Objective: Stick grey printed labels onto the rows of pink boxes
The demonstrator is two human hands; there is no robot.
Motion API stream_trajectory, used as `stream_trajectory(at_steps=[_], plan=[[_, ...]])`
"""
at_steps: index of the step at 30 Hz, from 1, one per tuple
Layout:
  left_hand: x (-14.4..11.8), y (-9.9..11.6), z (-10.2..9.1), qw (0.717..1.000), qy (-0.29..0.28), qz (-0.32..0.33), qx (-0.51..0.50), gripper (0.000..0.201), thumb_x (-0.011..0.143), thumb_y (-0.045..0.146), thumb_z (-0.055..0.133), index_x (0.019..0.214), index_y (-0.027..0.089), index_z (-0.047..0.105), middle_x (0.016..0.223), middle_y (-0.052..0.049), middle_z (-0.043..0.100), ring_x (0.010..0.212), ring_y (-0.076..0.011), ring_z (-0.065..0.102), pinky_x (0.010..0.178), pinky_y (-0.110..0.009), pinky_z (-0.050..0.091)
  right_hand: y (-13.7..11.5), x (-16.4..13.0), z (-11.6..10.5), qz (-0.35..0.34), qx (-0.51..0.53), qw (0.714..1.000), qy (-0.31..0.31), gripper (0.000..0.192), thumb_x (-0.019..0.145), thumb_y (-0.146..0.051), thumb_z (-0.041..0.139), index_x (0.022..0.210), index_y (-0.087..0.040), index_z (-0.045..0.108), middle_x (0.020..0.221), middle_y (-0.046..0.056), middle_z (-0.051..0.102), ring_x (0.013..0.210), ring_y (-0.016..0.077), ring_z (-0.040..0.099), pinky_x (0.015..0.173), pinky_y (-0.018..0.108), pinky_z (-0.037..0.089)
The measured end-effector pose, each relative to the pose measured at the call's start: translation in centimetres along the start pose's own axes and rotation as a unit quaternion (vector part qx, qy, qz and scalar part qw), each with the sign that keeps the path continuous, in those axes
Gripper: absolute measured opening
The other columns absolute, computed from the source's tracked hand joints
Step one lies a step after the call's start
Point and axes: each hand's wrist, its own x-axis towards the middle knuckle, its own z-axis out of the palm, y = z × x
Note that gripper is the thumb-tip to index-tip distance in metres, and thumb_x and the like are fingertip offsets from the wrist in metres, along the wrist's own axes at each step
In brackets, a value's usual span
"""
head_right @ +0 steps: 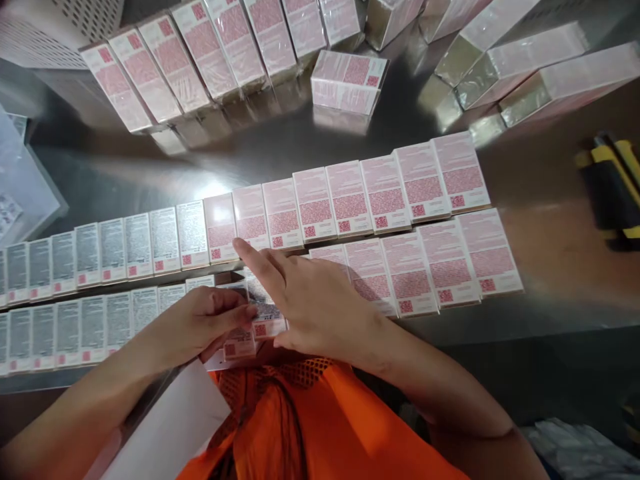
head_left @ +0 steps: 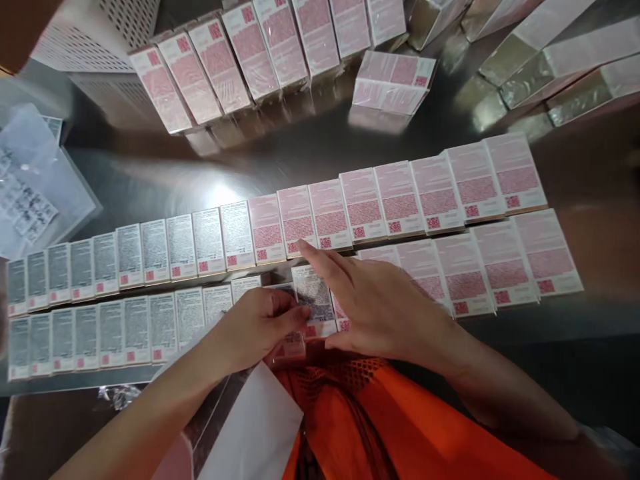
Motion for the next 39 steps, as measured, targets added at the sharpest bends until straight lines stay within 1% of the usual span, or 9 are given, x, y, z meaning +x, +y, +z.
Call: stream_trajectory(at_steps=[4,7,12,17,21,27,33,36,39], plan=[[-0.5,0.3,0.1,0.999,-0.015,-0.032,-0.038,0.036,0.088,0.046,0.050,0.063,0.021,0.050,0.034,0.007,0.045,0.032,-0.0081,0.037,0.039,-0.021,0.024,-0.1,0.2,0.3,0.011,0.005,1.000,0.010,0.112,0.071,-0.035,0.072,0.155,-0.020,-0.001,0.133,0.014,0.057,0.095,0.0279,0.063,0.069,0.035,0.048],[-0.4,0.5,0.0,0.998,-0.013,-0.040,-0.038,0.037,0.088,0.045,0.051,0.060,0.021,0.049,0.034,0.007,0.046,0.032,-0.0078,0.038,0.039,-0.021,0.025,-0.3,0.2,0.3,0.014,-0.004,1.000,0.012,0.109,0.071,-0.035,0.071,0.155,-0.021,0.002,0.122,0.011,0.062,0.088,0.0264,0.062,0.066,0.033,0.045],[0.1,0.6,0.0,0.998,-0.005,-0.053,-0.036,0.037,0.087,0.046,0.053,0.060,0.020,0.051,0.035,0.006,0.048,0.032,-0.0082,0.040,0.040,-0.021,0.028,-0.3,0.2,0.8,-0.002,-0.010,1.000,0.025,0.102,0.074,-0.039,0.067,0.154,-0.018,0.008,0.137,0.015,0.052,0.099,0.0294,0.059,0.071,0.036,0.045],[0.3,0.6,-0.2,0.997,-0.009,-0.055,-0.058,0.037,0.087,0.045,0.052,0.059,0.020,0.049,0.034,0.007,0.047,0.032,-0.0076,0.038,0.040,-0.021,0.027,0.0,0.3,1.0,0.001,-0.008,1.000,0.020,0.099,0.076,-0.039,0.067,0.153,-0.019,0.007,0.131,0.011,0.056,0.090,0.0246,0.061,0.063,0.033,0.043],[0.0,1.1,-0.3,0.996,-0.015,-0.061,-0.067,0.038,0.085,0.047,0.053,0.059,0.020,0.049,0.034,0.006,0.048,0.032,-0.0080,0.038,0.040,-0.021,0.027,-0.2,0.4,1.0,0.023,-0.022,0.999,0.011,0.103,0.073,-0.037,0.068,0.153,-0.018,0.006,0.138,0.014,0.053,0.087,0.0251,0.063,0.062,0.034,0.045],[-0.3,1.8,-0.1,0.994,-0.011,-0.069,-0.080,0.038,0.084,0.049,0.055,0.060,0.020,0.050,0.032,0.007,0.046,0.031,-0.0076,0.036,0.040,-0.020,0.024,-0.4,0.4,0.9,0.029,-0.024,0.999,0.011,0.100,0.071,-0.032,0.065,0.153,-0.015,0.010,0.136,0.014,0.055,0.090,0.0262,0.064,0.065,0.037,0.050],[-1.3,1.4,-0.8,0.992,-0.015,-0.062,-0.111,0.044,0.086,0.055,0.052,0.059,0.020,0.047,0.032,0.006,0.047,0.030,-0.0057,0.033,0.038,-0.018,0.024,-0.4,0.5,0.6,0.042,-0.040,0.998,0.005,0.100,0.074,-0.036,0.064,0.154,-0.017,0.007,0.130,0.013,0.059,0.079,0.0250,0.064,0.056,0.036,0.048],[-1.5,1.1,-1.0,0.989,-0.039,-0.065,-0.126,0.042,0.086,0.055,0.054,0.064,0.020,0.050,0.033,0.007,0.048,0.030,-0.0045,0.032,0.038,-0.017,0.023,-0.4,0.5,0.6,0.042,-0.044,0.998,0.012,0.100,0.074,-0.038,0.064,0.154,-0.016,0.008,0.131,0.014,0.059,0.081,0.0251,0.065,0.056,0.035,0.047],[-1.4,0.9,-0.9,0.988,-0.040,-0.056,-0.139,0.042,0.086,0.055,0.054,0.065,0.020,0.051,0.033,0.007,0.048,0.030,-0.0044,0.033,0.037,-0.016,0.024,-0.4,0.4,0.7,0.046,-0.043,0.998,0.010,0.099,0.075,-0.040,0.064,0.154,-0.016,0.009,0.131,0.015,0.059,0.084,0.0257,0.065,0.058,0.034,0.047]])
